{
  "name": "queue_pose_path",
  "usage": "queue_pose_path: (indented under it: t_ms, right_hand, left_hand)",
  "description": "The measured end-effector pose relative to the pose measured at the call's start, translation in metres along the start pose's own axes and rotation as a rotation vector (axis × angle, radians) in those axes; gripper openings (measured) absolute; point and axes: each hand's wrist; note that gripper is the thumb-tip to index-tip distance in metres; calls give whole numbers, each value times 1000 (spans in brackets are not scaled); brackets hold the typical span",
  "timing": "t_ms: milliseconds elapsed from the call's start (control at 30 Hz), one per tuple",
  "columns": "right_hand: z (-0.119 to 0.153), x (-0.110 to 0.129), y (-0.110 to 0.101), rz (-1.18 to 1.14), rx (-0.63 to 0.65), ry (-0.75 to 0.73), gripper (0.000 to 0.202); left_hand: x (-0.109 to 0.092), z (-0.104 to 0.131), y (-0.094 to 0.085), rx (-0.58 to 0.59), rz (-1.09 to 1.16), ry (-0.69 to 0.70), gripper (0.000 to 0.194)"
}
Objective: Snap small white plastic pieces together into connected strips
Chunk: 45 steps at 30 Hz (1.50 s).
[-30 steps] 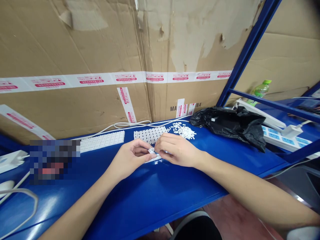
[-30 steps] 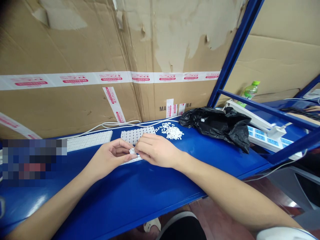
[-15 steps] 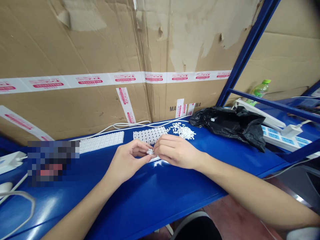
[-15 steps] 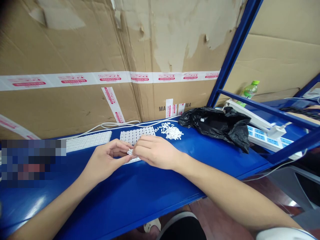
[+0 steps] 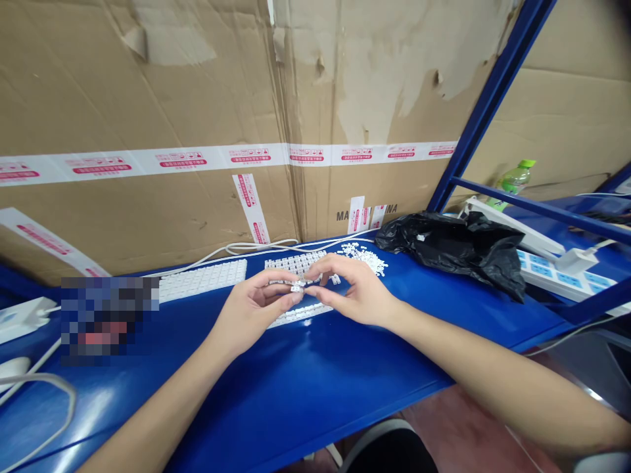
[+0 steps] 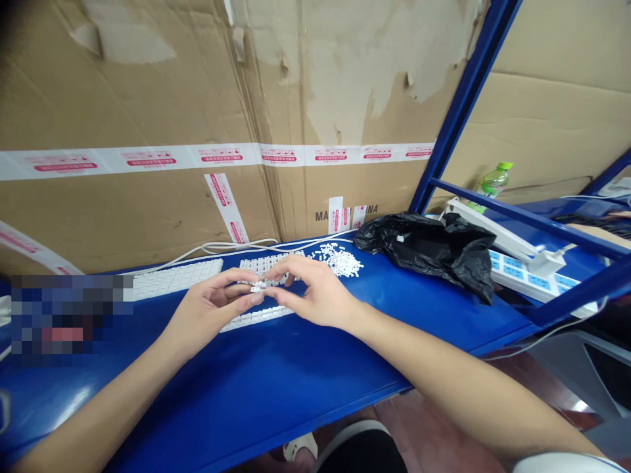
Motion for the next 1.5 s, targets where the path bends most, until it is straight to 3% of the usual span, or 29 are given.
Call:
queue_pose_path:
  t_ms: [233, 467, 800, 900, 1033, 1100, 1300, 1500]
  right_hand:
    - [2, -9, 0, -116, 56, 46, 31]
    - [3, -7, 2, -11, -12, -48, 20]
    - [0, -2, -7, 96, 64, 5, 11]
    - [-2, -5, -12, 23, 78, 39, 12]
    - [-5, -17, -21, -213, 87, 242, 27]
    - [-6, -23, -28, -250, 154, 311, 23]
    - [-6, -25, -54, -256, 548, 595, 27]
    - [-4, -28, -58, -88, 714, 680, 10]
  left_hand:
    - [0, 4, -1, 95, 45, -15, 54]
    - [13, 2, -5, 126, 140, 36, 77]
    - [4, -1, -8, -19, 31, 57, 47]
    - [4, -2, -9, -30, 10, 49, 42]
    - [5, -4, -12, -37, -8, 43, 41]
    - [5, -5, -13, -40, -22, 37, 42]
    - [4, -5, -13, -43, -96, 15, 46]
    - [6, -5, -13, -55, -132, 10, 47]
Point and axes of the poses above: each hand's wrist, its own z-axis away from the middle knuckle, its own y-axis out of the palm, x = y × z
